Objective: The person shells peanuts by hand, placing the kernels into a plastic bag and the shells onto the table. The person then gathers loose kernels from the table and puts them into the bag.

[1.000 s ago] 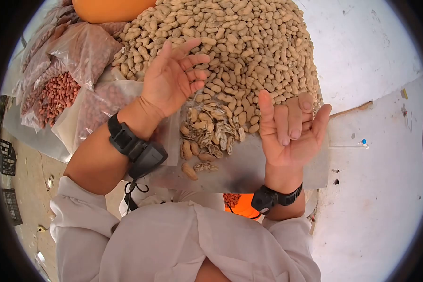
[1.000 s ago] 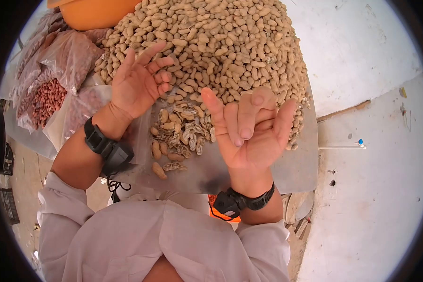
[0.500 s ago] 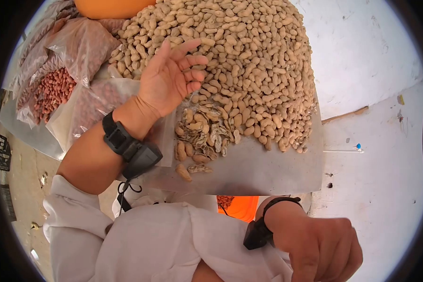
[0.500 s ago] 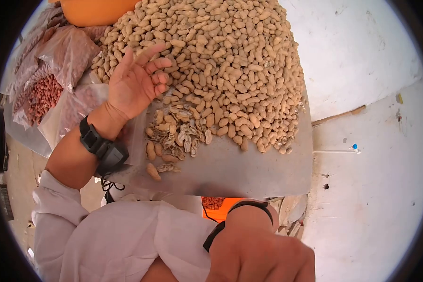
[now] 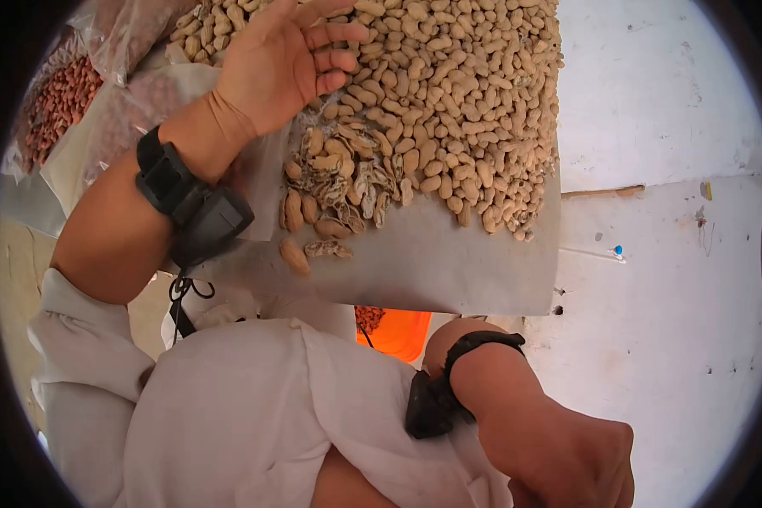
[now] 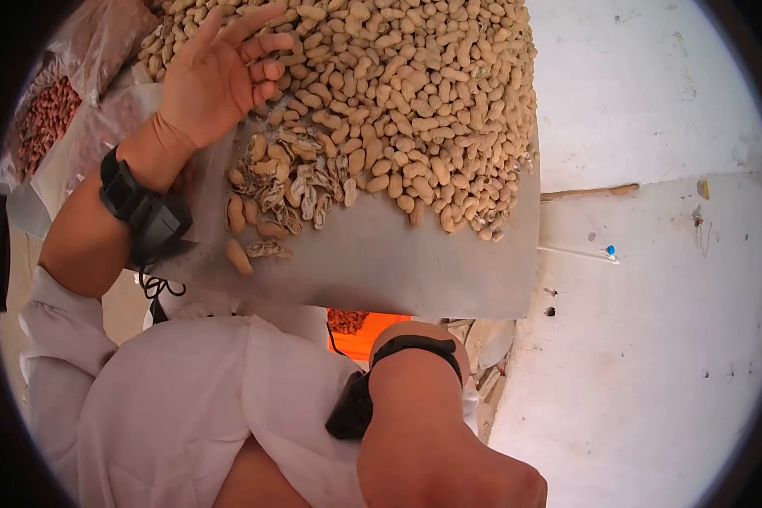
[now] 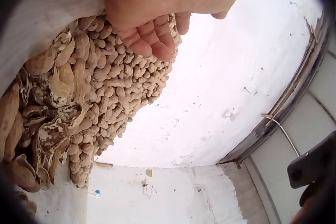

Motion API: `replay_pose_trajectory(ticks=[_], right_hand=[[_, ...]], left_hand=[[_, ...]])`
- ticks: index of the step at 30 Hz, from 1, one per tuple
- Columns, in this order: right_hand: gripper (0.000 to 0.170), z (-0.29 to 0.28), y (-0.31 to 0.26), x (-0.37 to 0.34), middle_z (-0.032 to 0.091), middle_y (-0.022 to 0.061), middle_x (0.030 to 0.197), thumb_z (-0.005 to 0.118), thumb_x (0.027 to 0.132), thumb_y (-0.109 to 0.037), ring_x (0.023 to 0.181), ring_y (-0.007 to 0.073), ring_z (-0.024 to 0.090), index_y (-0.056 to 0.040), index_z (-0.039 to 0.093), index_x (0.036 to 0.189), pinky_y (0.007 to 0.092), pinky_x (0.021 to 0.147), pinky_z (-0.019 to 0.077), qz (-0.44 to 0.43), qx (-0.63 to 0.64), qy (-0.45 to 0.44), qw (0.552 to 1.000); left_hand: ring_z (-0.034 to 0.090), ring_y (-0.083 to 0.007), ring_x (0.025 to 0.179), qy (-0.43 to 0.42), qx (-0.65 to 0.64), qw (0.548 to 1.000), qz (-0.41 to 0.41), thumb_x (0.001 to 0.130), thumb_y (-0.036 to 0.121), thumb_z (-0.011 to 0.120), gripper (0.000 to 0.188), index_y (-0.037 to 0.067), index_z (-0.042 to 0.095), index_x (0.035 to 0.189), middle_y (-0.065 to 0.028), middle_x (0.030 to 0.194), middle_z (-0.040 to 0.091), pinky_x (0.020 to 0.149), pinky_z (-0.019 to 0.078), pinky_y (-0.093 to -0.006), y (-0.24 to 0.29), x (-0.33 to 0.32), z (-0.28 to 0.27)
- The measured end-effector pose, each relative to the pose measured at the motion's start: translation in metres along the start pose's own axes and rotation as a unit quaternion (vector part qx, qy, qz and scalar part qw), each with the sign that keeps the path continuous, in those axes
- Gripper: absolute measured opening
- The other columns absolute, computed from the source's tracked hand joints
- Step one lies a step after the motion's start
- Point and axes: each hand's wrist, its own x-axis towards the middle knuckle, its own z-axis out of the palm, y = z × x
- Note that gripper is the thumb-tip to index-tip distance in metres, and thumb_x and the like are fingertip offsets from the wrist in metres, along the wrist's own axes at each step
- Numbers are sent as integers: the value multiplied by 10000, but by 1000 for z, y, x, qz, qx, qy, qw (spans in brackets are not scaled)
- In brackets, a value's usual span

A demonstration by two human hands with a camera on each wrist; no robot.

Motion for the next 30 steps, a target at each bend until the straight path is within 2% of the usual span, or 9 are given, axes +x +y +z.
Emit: replay_pose_trajectory(ticks=[2,14,20,21,23,26,28,29,30], right_hand=[[314,-2,1,-1,441,13,535,381,751,182,507,99,456,-71,487,599,317,885,468,6,15,1,1000],[277,-5,4,0,447,20,536,393,779,134,507,112,463,-53,503,607,356,884,470,45,126,14,991],[263,-5,4,4,450,24,536,399,793,110,507,119,467,-44,510,611,375,884,472,67,181,12,981],[261,-4,3,6,450,25,536,400,795,106,507,120,468,-43,512,612,379,883,472,71,198,12,978],[228,-3,4,4,456,39,536,412,792,76,489,127,464,-31,511,616,388,817,475,81,190,32,978],[157,-13,7,-2,465,75,530,437,761,25,439,140,443,-1,496,618,383,618,477,87,182,62,977],[129,-28,13,-3,471,99,526,453,740,-9,406,149,429,19,485,618,379,486,478,74,188,54,978],[183,-36,13,-8,445,83,499,414,783,-98,387,143,392,-1,478,641,411,566,463,70,158,99,980],[251,-45,12,-17,418,68,472,375,825,-187,367,137,354,-20,471,663,443,646,449,70,87,190,975]], left_hand=[[588,-201,753,23,-14,1000,1,887,536,367,543,94,544,1148,-89,950,619,660,485,-320,0,0,4],[591,-188,748,46,-14,999,-20,883,529,385,528,102,547,1148,-73,957,620,662,480,-306,3,-3,11],[600,-186,760,28,-11,1000,-2,878,542,380,551,98,537,1165,-76,958,627,666,484,-303,-1,-1,3],[586,-172,725,37,-18,999,6,889,506,391,502,96,549,1132,-66,916,621,638,473,-287,-1,-2,7],[557,-144,655,54,-33,998,18,912,432,412,409,90,574,1065,-46,833,609,581,452,-253,-1,-3,19],[540,-163,817,-17,51,999,-3,912,499,334,594,60,379,1309,-81,1055,557,710,444,-278,-5,6,-21],[567,-171,792,-14,19,1000,6,904,499,357,576,54,426,1262,-99,1026,574,687,465,-279,-1,8,-16],[581,-176,779,-6,-2,1000,2,900,500,368,568,51,449,1239,-108,1011,583,676,475,-280,-1,4,-10],[582,-180,780,14,12,1000,9,903,498,366,564,53,448,1240,-110,1003,582,677,478,-283,0,2,-6]])
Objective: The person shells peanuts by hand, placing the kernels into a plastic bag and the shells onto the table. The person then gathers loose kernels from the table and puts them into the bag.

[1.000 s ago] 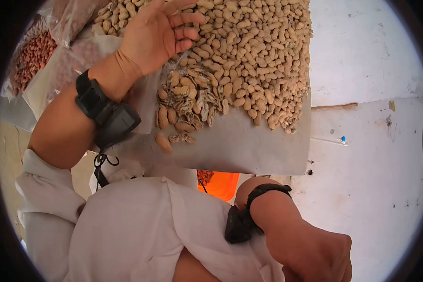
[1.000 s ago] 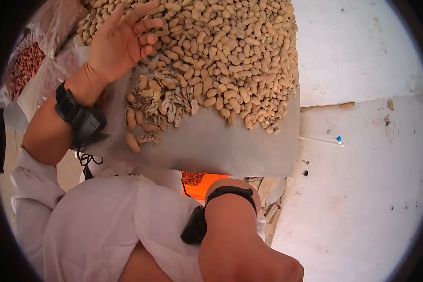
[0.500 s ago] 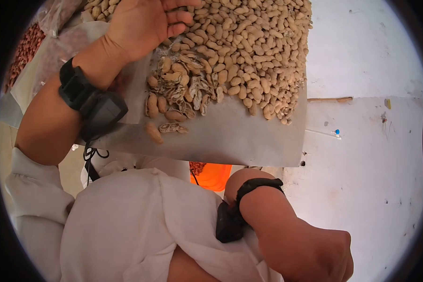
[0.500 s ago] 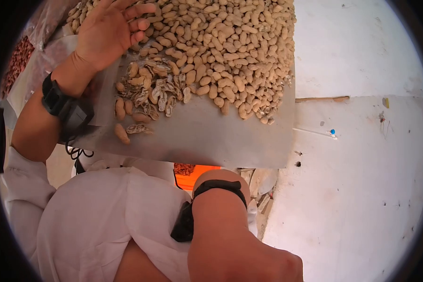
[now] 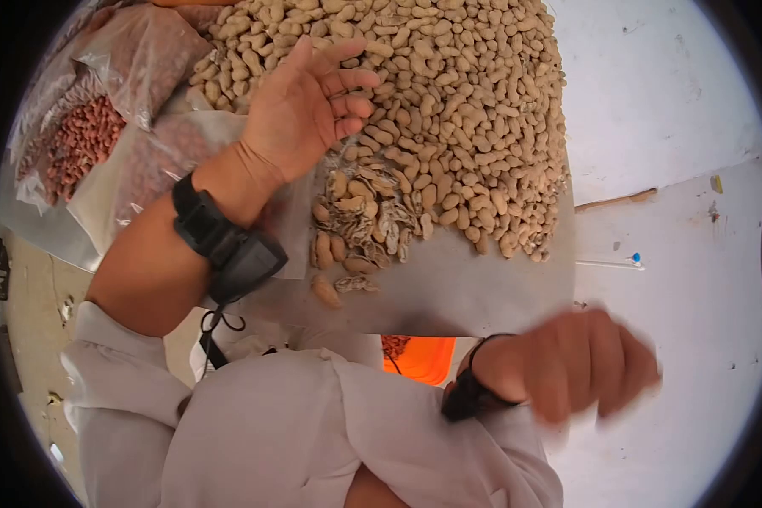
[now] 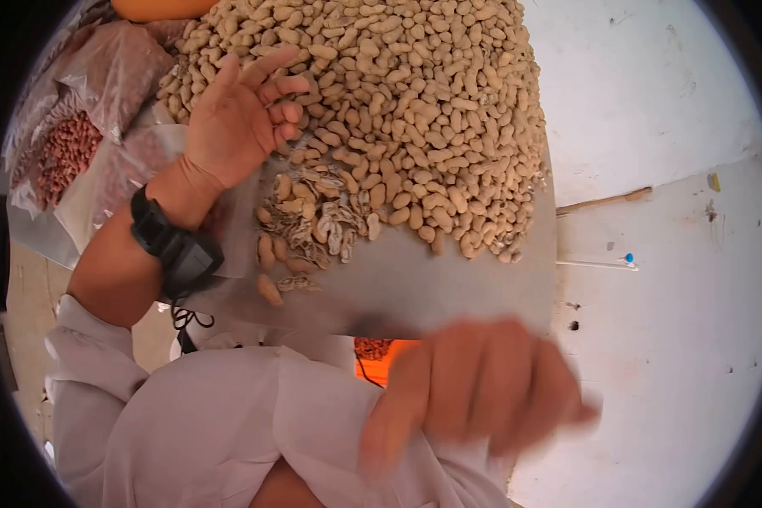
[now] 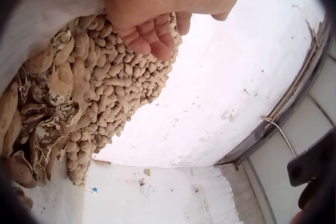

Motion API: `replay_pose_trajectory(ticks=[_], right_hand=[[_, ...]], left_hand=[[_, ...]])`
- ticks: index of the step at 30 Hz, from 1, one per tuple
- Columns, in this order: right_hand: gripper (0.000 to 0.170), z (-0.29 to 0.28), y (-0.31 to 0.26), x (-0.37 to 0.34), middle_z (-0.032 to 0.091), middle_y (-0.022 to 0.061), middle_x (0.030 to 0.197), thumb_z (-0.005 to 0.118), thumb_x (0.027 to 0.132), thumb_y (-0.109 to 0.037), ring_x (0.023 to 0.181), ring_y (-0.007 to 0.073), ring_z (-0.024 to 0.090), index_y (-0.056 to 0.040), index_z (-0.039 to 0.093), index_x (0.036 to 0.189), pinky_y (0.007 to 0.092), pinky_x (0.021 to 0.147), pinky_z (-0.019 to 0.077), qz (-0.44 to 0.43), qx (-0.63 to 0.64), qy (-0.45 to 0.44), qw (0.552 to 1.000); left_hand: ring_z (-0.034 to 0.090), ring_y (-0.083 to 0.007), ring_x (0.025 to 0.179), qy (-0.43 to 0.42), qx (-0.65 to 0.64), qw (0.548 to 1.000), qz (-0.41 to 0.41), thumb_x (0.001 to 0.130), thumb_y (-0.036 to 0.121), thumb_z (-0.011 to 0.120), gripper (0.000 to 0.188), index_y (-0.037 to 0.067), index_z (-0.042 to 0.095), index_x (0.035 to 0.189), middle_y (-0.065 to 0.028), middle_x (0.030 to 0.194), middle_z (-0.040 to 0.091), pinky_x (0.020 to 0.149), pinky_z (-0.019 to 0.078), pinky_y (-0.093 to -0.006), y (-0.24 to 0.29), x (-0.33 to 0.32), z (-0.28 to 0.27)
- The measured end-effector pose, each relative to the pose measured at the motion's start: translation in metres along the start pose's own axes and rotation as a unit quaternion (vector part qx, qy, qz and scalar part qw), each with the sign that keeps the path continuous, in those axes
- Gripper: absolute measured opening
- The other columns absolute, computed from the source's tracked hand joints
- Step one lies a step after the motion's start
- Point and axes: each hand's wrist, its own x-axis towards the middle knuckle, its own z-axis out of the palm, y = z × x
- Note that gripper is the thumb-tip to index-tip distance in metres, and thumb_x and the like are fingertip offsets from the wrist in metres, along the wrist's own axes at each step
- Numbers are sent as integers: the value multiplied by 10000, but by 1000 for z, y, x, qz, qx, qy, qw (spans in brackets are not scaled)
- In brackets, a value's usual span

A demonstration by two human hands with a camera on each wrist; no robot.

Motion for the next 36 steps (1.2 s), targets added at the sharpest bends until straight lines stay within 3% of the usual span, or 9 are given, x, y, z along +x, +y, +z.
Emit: replay_pose_trajectory(ticks=[3,5,14,21,24,27,29,32,36], right_hand=[[475,-25,-3,-8,340,20,391,258,953,-453,309,118,242,-79,448,730,539,886,406,3,-96,172,980],[361,-32,-4,-3,317,16,425,331,960,-332,341,121,214,-66,447,745,458,1102,158,59,-103,139,983],[403,-38,-1,-6,295,15,423,318,956,-375,353,131,215,-48,476,780,497,1100,114,52,-99,165,980],[362,1,-5,2,452,52,487,399,908,-286,406,148,414,-49,486,648,436,753,456,35,-35,-61,997],[298,17,-5,11,499,75,526,447,858,-181,448,170,480,-34,498,604,392,610,500,-88,-29,-215,972],[223,19,24,33,480,40,552,433,800,41,488,131,492,-53,506,612,389,803,500,-537,-121,-327,768],[257,21,23,26,478,31,564,429,777,122,505,118,502,-60,508,614,377,865,502,-513,-122,-337,780],[268,33,9,4,487,36,571,431,768,143,514,119,517,-60,507,610,347,857,510,-144,-84,-255,952],[276,41,8,2,489,38,567,430,760,160,517,127,523,-54,506,605,324,839,520,-102,-182,-186,960]], left_hand=[[582,-183,780,3,-15,1000,-10,904,500,367,564,55,446,1242,-109,996,581,675,478,-283,-1,1,1],[581,-184,779,8,-16,1000,-10,902,505,371,574,56,435,1254,-107,998,582,685,474,-288,-1,0,1],[579,-181,783,2,-15,1000,-18,903,506,368,583,54,422,1267,-102,1001,584,689,464,-290,0,1,4],[580,-184,778,3,-20,1000,-17,905,507,361,581,55,417,1267,-99,991,583,685,462,-286,1,0,3],[579,-185,779,6,-20,1000,-16,904,512,357,582,59,419,1264,-98,990,582,687,461,-286,1,0,3],[578,-184,780,8,-15,1000,-12,902,517,355,586,61,421,1263,-98,990,581,690,461,-287,1,0,3],[577,-183,781,10,-12,1000,-12,902,519,353,585,62,423,1262,-98,990,581,692,461,-287,-1,0,3],[563,-180,789,5,-8,1000,-15,907,512,341,583,66,409,1275,-94,1004,575,695,457,-287,0,0,2],[541,-178,812,-16,-7,1000,-15,915,499,325,587,66,374,1307,-85,1036,562,705,451,-286,0,1,-3]])
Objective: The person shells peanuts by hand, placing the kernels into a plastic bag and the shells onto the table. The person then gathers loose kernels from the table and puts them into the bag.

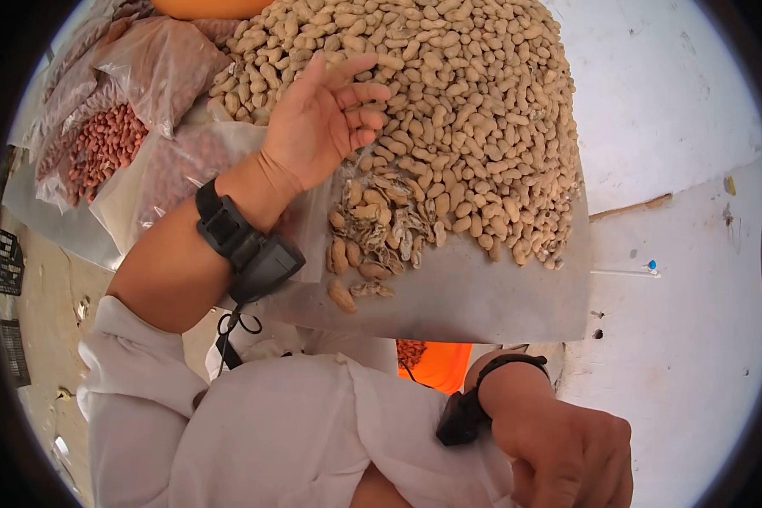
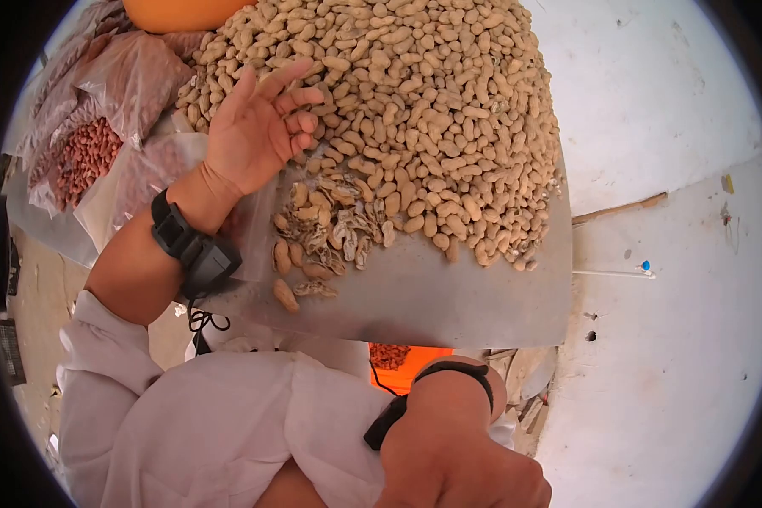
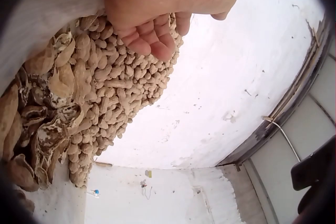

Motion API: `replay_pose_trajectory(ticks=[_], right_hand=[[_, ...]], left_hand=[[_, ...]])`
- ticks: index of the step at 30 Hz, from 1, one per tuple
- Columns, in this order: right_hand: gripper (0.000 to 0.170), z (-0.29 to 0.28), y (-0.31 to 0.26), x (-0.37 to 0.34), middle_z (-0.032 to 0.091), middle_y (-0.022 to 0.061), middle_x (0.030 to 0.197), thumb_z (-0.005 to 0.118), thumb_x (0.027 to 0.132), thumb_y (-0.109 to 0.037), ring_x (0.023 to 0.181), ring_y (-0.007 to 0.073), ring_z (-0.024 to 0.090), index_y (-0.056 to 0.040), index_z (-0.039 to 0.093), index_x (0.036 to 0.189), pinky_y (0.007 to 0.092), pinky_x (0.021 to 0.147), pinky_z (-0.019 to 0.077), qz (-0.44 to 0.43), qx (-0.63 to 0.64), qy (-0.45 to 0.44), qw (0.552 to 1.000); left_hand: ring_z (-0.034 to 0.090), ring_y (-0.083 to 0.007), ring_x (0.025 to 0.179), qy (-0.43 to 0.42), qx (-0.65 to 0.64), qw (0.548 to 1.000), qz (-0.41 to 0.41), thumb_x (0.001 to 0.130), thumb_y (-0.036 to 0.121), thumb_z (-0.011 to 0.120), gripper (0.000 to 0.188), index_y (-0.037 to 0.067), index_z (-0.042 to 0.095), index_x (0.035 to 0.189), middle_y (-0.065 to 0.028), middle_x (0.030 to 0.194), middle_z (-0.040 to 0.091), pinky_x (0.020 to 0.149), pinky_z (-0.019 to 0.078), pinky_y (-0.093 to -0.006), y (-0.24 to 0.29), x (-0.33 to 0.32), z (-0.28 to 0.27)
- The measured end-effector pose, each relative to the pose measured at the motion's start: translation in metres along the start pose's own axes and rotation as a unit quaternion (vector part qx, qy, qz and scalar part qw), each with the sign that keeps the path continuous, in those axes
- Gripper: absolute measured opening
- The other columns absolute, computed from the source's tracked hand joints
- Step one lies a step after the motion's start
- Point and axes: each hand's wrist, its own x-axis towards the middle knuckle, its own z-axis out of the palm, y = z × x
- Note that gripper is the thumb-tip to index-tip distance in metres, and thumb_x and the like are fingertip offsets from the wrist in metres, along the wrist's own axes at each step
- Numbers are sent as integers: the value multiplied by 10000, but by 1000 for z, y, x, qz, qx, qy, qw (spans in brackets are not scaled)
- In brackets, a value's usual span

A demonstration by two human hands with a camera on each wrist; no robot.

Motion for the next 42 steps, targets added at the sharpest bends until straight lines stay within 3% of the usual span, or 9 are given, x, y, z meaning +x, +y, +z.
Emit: replay_pose_trajectory(ticks=[4,18,21,25,29,34,37,40,42], right_hand=[[272,-1,3,2,487,41,559,433,746,169,515,134,524,-49,501,599,318,820,528,9,2,-3,1000],[221,-4,-2,-1,509,67,566,438,750,118,507,158,513,-30,525,612,316,712,535,18,15,-11,1000],[195,-5,-4,-5,507,67,549,460,790,-18,488,163,502,-39,518,604,334,676,527,43,39,20,998],[353,-15,2,-10,502,63,514,498,858,-271,446,169,476,-57,491,578,364,606,513,57,77,55,994],[367,-40,13,-15,448,22,488,491,883,-366,425,144,410,-91,499,640,337,712,512,141,13,198,970],[462,-64,30,-22,345,21,448,308,942,-459,389,135,271,-71,510,795,434,925,403,170,-35,287,942],[474,-76,33,-24,455,41,540,296,945,-447,465,142,397,-51,536,845,439,928,402,185,-34,268,945],[324,-94,43,-17,495,45,634,391,940,-320,569,144,455,-32,535,905,413,835,448,220,-126,303,919],[224,-107,54,-14,533,48,723,505,880,-239,651,153,494,-25,567,899,365,797,451,265,-324,273,866]], left_hand=[[574,-175,780,12,5,1000,7,906,513,340,572,69,435,1254,-96,1008,584,684,459,-286,-2,0,1],[567,-178,811,-6,17,1000,4,907,509,333,583,63,416,1274,-98,1031,578,706,458,-288,-2,2,-3],[576,-184,800,6,16,1000,4,907,511,333,581,60,433,1259,-105,1016,585,698,461,-293,-3,-1,-1],[572,-186,799,4,2,1000,4,912,502,332,575,55,427,1262,-101,1009,581,698,458,-293,-1,1,1],[572,-182,791,22,-1,1000,-1,914,498,337,574,54,417,1269,-95,995,577,698,457,-290,0,-1,7],[571,-179,775,27,0,1000,-6,913,499,340,580,46,413,1268,-92,988,576,690,457,-291,2,-1,10],[570,-174,758,34,-7,999,3,922,475,340,545,36,463,1220,-84,940,589,683,459,-287,2,1,10],[539,-153,676,70,-6,997,33,933,414,363,452,29,541,1089,-58,812,584,637,447,-271,-4,2,0],[479,-133,608,123,14,991,50,938,372,383,382,38,565,979,-30,712,533,596,405,-256,-3,4,-2]])
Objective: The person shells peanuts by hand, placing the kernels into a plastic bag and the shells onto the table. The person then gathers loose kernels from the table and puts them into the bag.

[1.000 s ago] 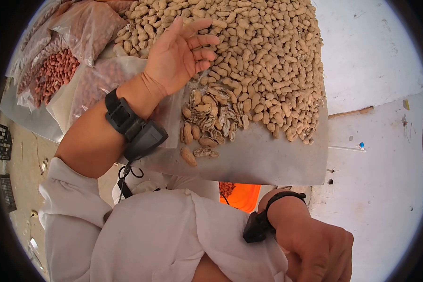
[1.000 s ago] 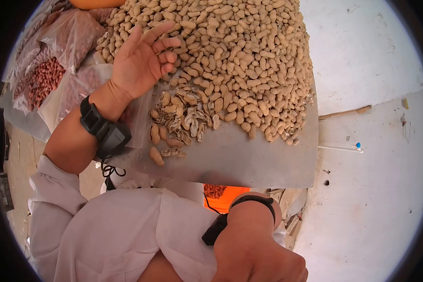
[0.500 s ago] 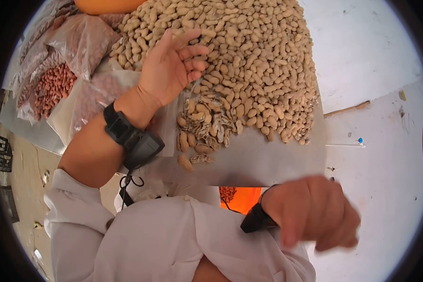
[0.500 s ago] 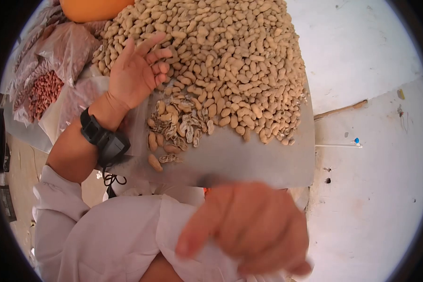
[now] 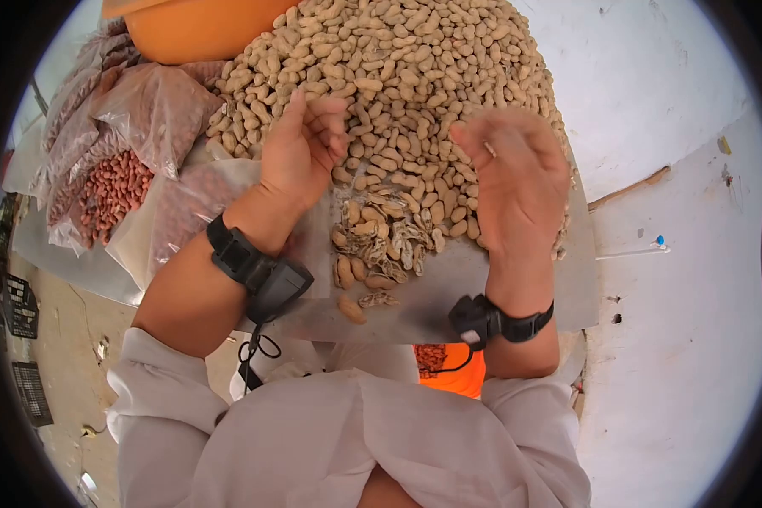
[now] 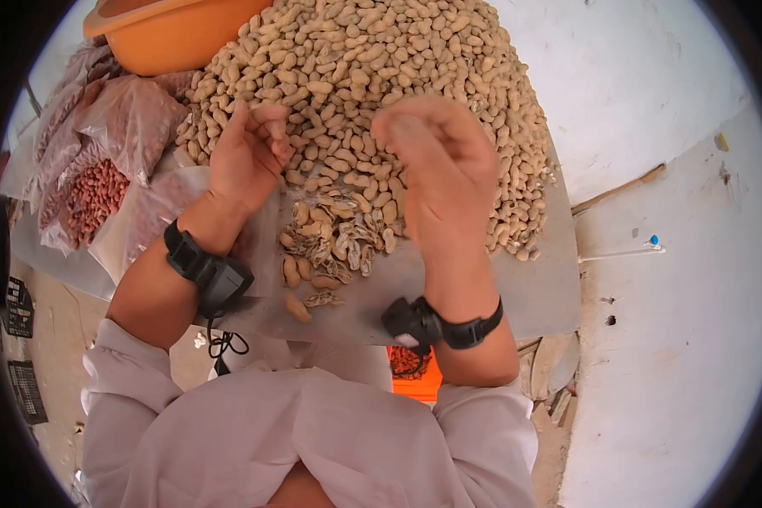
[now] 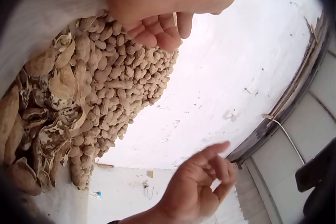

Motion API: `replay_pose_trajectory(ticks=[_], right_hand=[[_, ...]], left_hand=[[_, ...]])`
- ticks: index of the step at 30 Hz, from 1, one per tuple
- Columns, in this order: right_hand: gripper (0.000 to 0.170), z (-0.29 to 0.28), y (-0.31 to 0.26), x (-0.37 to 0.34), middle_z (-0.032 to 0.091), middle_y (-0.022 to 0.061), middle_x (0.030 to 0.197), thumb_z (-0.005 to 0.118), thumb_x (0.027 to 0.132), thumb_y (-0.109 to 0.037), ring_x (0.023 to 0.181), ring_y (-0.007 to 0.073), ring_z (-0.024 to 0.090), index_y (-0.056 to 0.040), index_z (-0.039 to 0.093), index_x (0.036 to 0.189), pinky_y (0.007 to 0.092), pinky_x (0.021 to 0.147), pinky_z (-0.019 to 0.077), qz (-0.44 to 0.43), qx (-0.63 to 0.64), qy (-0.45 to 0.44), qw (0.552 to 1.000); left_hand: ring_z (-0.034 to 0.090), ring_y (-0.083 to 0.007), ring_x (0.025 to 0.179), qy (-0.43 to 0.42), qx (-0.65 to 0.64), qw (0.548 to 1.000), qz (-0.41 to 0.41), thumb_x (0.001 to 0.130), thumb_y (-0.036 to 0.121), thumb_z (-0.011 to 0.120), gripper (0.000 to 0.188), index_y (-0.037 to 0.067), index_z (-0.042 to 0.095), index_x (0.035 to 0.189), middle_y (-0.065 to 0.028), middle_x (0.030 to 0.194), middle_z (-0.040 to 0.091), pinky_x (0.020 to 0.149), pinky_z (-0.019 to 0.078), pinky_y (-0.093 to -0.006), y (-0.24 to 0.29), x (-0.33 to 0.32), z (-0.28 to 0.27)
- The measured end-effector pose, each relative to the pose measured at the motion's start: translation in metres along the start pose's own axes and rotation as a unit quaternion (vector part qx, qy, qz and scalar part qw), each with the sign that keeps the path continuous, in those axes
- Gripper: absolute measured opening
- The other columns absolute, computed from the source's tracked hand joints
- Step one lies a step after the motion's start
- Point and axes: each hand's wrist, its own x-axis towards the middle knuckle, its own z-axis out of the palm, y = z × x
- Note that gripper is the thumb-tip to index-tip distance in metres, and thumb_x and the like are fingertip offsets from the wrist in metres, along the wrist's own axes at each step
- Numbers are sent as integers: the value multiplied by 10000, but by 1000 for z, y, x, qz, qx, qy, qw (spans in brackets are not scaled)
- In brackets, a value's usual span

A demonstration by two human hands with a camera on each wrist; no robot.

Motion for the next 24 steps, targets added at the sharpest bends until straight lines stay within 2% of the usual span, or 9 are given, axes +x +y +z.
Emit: replay_pose_trajectory(ticks=[2,4,7,8,11,14,17,20,24], right_hand=[[167,-4,14,14,564,48,789,594,815,-177,707,161,523,-26,598,885,324,761,450,-13,-153,7,988],[159,-10,30,20,590,46,830,659,745,-133,738,166,543,-35,626,865,291,726,446,-22,-247,-6,969],[169,-16,37,20,609,58,828,653,714,-143,755,190,565,-54,634,857,294,702,448,13,-430,-70,900],[167,-19,43,22,613,74,794,652,694,-131,766,233,574,-60,635,844,313,686,452,-50,-451,-86,887],[149,-23,46,25,610,69,758,650,693,-145,756,254,579,-63,630,816,340,665,458,-53,-569,-85,816],[134,-28,48,25,603,61,736,649,694,-165,725,247,578,-69,625,784,351,642,459,-6,-574,-111,811],[128,-37,38,21,601,74,735,642,691,-178,712,245,583,-80,625,772,352,627,460,23,-618,-107,779],[139,-55,31,17,596,80,724,647,671,-176,709,257,581,-82,623,770,361,626,459,90,-604,-140,780],[164,-69,32,14,571,82,643,667,638,-107,625,227,572,-39,617,778,326,575,438,64,-618,-201,757]], left_hand=[[389,-110,545,73,37,997,11,941,338,402,326,62,558,869,3,614,444,554,334,-239,0,1,5],[326,-102,511,72,57,996,16,938,319,420,297,88,508,774,20,568,384,522,295,-240,2,1,8],[264,-97,478,72,77,994,7,939,317,419,323,111,447,691,32,523,308,489,260,-243,1,0,10],[249,-97,470,71,82,994,2,940,320,414,337,116,429,673,33,512,285,481,253,-244,1,0,12],[234,-98,456,85,110,990,14,944,338,401,382,123,394,628,31,488,260,469,241,-249,-1,-3,20],[229,-101,453,47,116,992,22,952,362,363,435,121,368,589,26,481,252,469,233,-251,0,-4,19],[227,-105,453,-4,147,989,36,955,390,325,481,112,349,564,25,482,248,468,227,-253,-1,-6,16],[223,-106,452,-29,186,981,56,957,403,300,503,105,339,553,25,484,241,466,220,-254,-3,-8,17],[248,-110,453,-18,177,982,61,956,372,322,486,80,379,572,20,486,251,464,259,-249,-3,-8,15]])
